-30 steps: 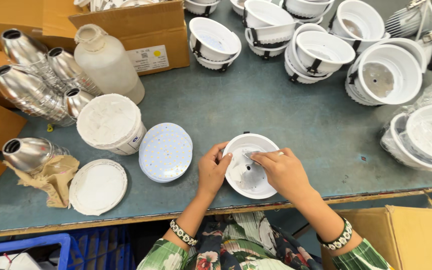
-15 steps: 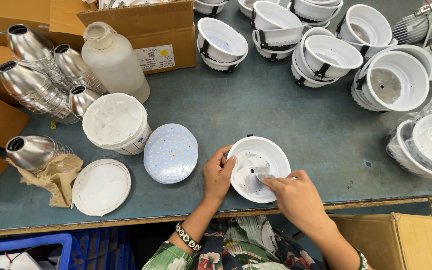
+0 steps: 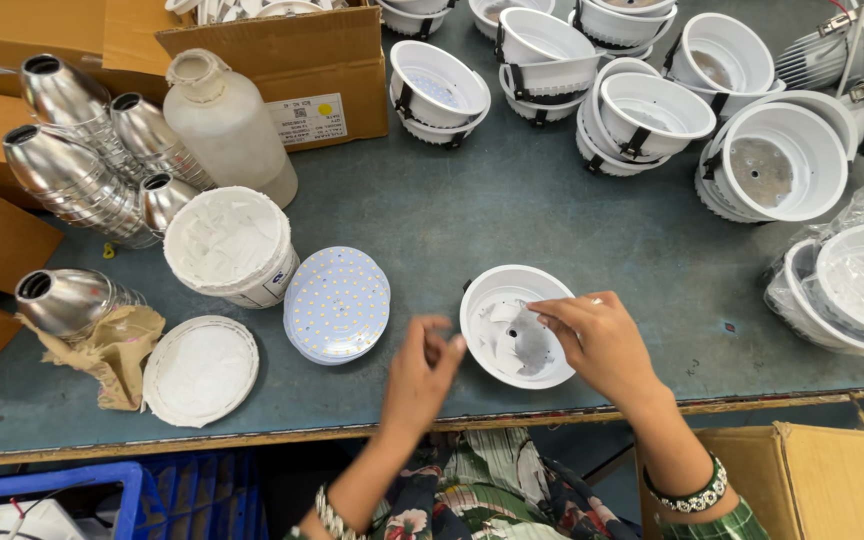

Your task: The person applies a white paste to the back of circular LED light modules and the inside of white plastic housings using a small spatula. The person repeatedly scoops paste from a container and spreads it onto the components at a workbench.

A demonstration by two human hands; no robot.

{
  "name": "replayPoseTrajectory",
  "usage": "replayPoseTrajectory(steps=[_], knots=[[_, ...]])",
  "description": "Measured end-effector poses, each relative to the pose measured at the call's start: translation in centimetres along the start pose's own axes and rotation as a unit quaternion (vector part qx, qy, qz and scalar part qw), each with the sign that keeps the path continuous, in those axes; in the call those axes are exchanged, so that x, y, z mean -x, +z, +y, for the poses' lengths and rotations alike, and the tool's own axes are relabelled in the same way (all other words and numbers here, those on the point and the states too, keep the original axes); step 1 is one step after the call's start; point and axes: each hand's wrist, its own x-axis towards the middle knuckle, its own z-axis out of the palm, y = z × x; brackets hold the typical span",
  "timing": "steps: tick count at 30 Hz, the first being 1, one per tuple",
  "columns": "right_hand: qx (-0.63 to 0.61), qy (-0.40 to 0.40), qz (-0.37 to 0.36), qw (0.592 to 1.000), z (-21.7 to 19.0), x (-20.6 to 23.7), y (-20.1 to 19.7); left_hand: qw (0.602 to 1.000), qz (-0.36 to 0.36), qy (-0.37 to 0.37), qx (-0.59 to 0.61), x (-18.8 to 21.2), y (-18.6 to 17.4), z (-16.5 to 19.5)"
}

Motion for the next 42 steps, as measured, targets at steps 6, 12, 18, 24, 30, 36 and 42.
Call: replayPoseTrajectory(steps=[6,12,18,24,30,36,42], knots=[[0.106,-0.036,-0.070,0.991,-0.3,-2.0,1.8,0.996,-0.015,0.026,-0.087,-5.5,1.6,0.3],[0.123,-0.115,-0.112,0.979,-1.3,-1.0,2.2,0.997,0.011,0.056,-0.050,-4.4,2.5,-0.5],[0.049,-0.067,0.011,0.997,-1.1,-1.5,0.3,0.994,0.025,0.081,-0.063,-4.6,2.5,-1.2],[0.043,0.052,-0.027,0.997,-1.5,-1.1,-1.0,0.990,0.061,0.118,-0.037,-4.0,2.7,-1.9],[0.043,0.083,-0.034,0.995,-2.8,0.3,-0.6,0.984,0.112,0.135,0.014,-3.1,2.9,-1.6],[0.062,-0.010,0.049,0.997,-2.8,-0.3,1.7,0.979,0.104,0.172,0.044,-1.7,3.3,-1.1],[0.078,-0.005,0.049,0.996,-2.7,-0.5,2.2,0.974,0.102,0.198,0.039,-1.7,3.4,-1.0]])
